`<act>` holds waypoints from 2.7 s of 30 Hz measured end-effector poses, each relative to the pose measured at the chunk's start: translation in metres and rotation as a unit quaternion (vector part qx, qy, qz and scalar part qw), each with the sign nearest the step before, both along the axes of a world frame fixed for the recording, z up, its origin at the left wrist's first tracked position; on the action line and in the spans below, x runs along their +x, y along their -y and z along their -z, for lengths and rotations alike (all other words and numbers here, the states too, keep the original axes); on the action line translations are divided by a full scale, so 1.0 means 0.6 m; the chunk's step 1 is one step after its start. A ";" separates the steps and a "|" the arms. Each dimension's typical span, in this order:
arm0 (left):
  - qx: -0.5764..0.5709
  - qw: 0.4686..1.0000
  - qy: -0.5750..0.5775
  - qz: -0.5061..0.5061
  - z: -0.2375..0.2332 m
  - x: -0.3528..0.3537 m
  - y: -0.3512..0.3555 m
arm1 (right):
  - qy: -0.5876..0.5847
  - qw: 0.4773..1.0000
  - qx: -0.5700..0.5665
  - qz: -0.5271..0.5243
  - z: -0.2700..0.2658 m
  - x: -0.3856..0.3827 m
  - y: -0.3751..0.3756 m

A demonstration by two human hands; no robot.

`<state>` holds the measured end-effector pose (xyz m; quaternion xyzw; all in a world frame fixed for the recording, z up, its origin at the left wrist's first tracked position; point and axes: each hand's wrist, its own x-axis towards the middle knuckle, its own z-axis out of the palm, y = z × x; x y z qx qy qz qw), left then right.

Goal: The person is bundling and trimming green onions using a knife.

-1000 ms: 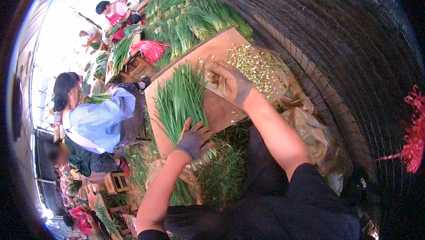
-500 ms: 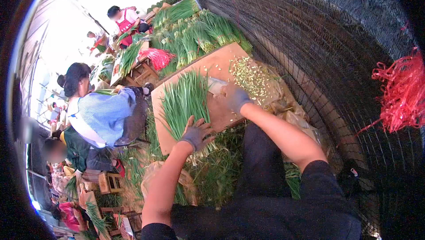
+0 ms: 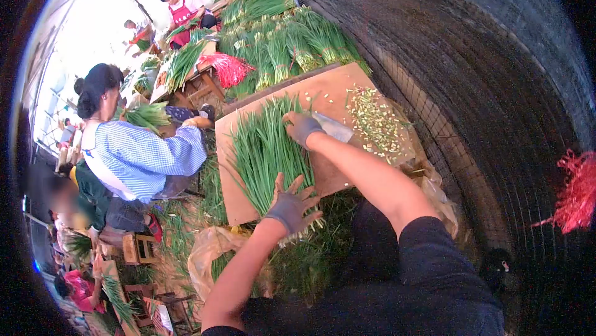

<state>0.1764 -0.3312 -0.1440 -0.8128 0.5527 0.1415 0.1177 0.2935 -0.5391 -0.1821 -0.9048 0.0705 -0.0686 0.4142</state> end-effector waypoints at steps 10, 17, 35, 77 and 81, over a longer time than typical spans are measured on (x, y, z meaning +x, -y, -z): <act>0.029 0.999 -0.036 0.007 0.000 0.016 0.001 | -0.165 0.968 -0.173 -0.079 -0.051 0.037 0.006; 0.005 0.999 -0.048 0.007 0.002 0.022 -0.007 | -0.123 0.978 -0.141 -0.093 -0.001 0.061 0.027; -0.033 0.999 -0.040 0.007 0.012 0.024 -0.012 | -0.175 0.969 -0.157 -0.072 -0.025 0.055 0.007; -0.424 0.900 -0.036 -0.090 -0.043 0.014 -0.069 | -0.003 1.000 -0.019 0.009 -0.048 -0.311 -0.011; -0.557 0.794 -0.085 -0.226 -0.053 -0.018 -0.152 | 0.090 0.911 0.346 0.207 0.055 -0.398 -0.118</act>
